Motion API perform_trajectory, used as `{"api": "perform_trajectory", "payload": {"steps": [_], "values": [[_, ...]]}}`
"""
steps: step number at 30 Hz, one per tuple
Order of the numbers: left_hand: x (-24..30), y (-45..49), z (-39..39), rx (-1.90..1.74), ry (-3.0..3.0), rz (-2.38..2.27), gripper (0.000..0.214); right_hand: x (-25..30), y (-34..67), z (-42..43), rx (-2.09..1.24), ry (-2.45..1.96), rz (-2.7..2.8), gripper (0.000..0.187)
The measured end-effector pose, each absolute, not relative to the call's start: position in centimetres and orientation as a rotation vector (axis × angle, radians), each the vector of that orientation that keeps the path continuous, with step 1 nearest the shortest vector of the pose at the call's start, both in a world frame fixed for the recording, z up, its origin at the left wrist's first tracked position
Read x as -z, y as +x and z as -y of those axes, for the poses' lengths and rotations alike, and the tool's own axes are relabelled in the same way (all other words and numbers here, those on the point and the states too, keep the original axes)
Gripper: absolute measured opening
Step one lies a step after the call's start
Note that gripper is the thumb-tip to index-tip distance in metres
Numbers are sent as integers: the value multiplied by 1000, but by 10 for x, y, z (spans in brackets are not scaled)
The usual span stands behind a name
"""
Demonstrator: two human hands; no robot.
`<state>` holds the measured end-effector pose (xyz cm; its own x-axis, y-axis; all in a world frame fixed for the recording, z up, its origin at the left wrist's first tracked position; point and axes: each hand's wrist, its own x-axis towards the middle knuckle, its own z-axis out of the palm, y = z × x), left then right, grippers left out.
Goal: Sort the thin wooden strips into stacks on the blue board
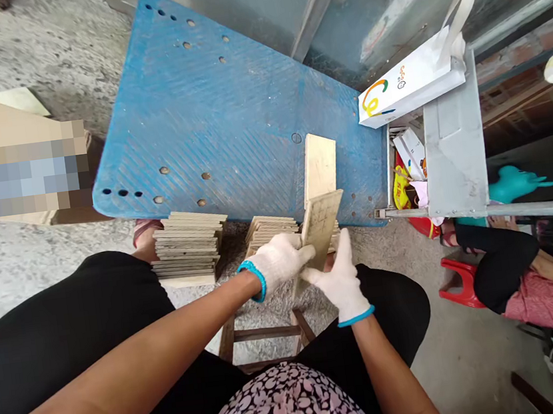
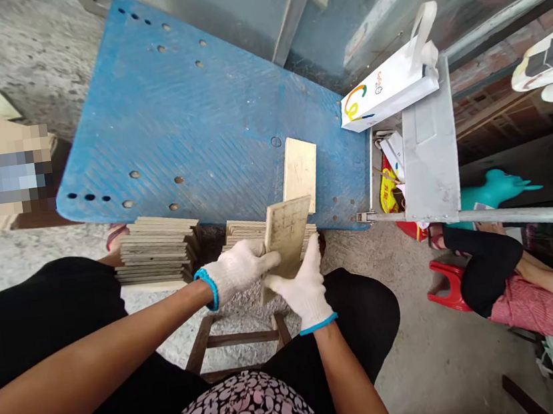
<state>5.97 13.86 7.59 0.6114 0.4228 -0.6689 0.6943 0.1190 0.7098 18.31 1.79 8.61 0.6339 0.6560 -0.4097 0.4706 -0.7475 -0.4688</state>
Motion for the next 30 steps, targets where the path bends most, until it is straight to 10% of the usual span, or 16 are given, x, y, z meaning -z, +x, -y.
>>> {"api": "perform_trajectory", "payload": {"steps": [17, 30], "values": [[-70, 63, -160, -107, 1344, -1009, 35, -57, 208, -89, -759, -2529, 1026, 105], [-69, 42, -122, 577, 1962, -822, 38, -10, 294, -209, -629, -2902, 923, 116]]}}
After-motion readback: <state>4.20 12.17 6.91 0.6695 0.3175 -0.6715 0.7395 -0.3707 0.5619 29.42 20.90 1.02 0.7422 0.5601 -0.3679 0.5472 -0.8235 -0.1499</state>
